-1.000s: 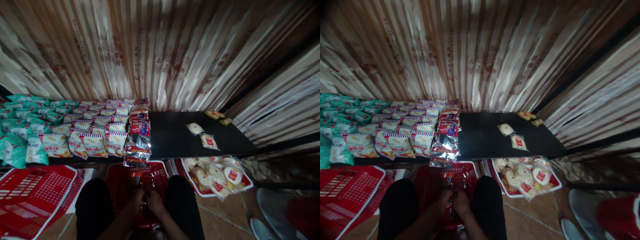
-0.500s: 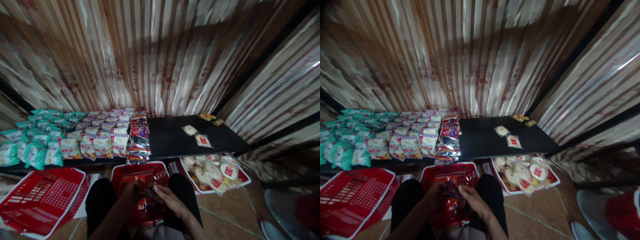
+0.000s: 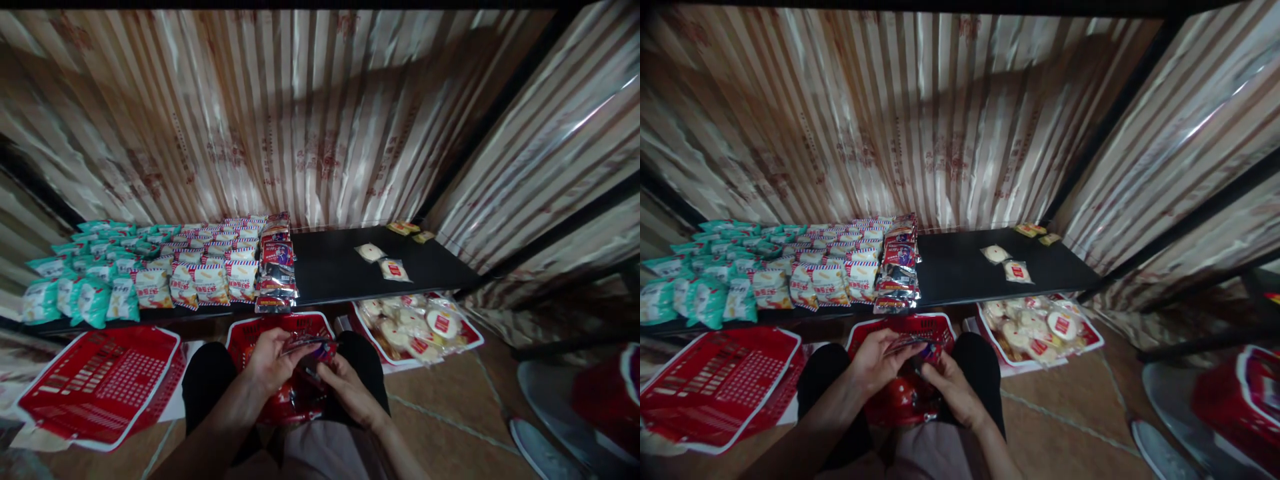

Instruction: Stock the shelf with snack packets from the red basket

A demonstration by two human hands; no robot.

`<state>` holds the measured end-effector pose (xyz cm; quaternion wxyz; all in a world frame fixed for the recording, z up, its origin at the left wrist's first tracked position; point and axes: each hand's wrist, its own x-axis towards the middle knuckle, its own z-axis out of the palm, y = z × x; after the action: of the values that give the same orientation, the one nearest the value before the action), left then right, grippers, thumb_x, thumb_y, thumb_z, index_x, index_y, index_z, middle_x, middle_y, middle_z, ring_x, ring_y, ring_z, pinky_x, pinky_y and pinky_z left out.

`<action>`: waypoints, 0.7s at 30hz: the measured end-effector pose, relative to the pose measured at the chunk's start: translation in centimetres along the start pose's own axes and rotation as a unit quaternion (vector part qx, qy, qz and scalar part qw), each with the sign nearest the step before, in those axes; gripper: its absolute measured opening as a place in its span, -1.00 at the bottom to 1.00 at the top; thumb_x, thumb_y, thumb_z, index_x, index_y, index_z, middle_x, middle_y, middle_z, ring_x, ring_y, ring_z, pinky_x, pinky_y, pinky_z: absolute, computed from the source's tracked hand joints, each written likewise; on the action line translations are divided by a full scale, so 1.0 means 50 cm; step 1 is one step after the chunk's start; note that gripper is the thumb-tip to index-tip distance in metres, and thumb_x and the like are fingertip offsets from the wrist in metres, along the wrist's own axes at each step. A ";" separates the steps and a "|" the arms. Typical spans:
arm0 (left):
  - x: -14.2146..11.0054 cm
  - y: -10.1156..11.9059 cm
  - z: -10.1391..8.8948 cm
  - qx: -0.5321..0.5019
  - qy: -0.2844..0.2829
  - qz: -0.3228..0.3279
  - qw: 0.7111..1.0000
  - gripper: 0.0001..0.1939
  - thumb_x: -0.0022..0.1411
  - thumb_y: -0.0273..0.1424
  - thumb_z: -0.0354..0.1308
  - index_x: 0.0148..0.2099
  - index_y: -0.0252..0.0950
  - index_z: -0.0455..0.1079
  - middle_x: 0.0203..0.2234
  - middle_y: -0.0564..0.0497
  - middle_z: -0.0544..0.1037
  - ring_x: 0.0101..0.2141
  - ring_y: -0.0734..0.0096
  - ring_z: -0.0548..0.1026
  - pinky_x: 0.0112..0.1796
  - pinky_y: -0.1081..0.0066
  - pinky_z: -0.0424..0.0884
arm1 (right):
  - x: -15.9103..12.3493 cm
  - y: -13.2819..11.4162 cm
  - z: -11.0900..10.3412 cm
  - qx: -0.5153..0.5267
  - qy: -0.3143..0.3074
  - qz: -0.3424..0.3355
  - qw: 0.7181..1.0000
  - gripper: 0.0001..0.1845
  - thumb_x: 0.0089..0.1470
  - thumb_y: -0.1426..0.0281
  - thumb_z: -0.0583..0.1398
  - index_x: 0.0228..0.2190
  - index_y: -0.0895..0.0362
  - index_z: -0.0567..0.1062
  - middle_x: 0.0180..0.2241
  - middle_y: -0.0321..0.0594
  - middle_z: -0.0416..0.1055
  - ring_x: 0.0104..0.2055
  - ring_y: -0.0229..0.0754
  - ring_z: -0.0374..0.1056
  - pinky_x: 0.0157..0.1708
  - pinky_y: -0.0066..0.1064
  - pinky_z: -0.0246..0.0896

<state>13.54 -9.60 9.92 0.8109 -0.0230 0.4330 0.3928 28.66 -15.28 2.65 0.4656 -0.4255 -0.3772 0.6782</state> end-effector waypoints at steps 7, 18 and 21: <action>-0.011 0.008 0.006 -0.056 -0.022 -0.011 0.998 -0.91 0.16 -0.58 -0.02 -0.32 -0.49 0.30 -0.43 -0.27 0.50 -0.07 -0.07 0.47 -0.36 0.44 0.54 | 0.015 -0.027 0.047 0.049 0.094 -0.006 0.994 -0.52 -0.18 0.04 0.31 -0.33 0.18 0.51 -0.35 -0.16 0.54 -0.32 -0.10 0.46 -0.26 -0.29 0.33; -0.001 0.016 -0.041 0.122 0.022 0.145 0.982 -0.92 0.05 -0.63 0.15 -0.40 -0.39 0.38 -0.46 -0.04 0.53 -0.52 0.55 0.47 -0.47 0.58 0.34 | 0.027 -0.076 0.054 0.093 0.172 0.011 0.981 -0.51 -0.31 0.01 0.36 -0.47 0.17 0.50 -0.54 -0.17 0.53 -0.46 -0.04 0.46 -0.42 -0.30 0.31; 0.007 0.001 -0.059 0.215 -0.007 0.184 0.959 -0.85 0.00 -0.39 0.27 -0.35 -0.33 0.41 -0.45 0.02 0.52 -0.50 0.55 0.43 -0.53 0.60 0.24 | 0.037 -0.092 0.056 0.089 0.182 0.009 0.979 -0.49 -0.33 0.01 0.36 -0.43 0.15 0.50 -0.49 -0.15 0.54 -0.40 0.01 0.47 -0.39 -0.26 0.33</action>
<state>11.59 -10.46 7.82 0.7137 0.2345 0.4981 0.4331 27.12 -12.55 7.42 0.5566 -0.5021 -0.2198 0.6243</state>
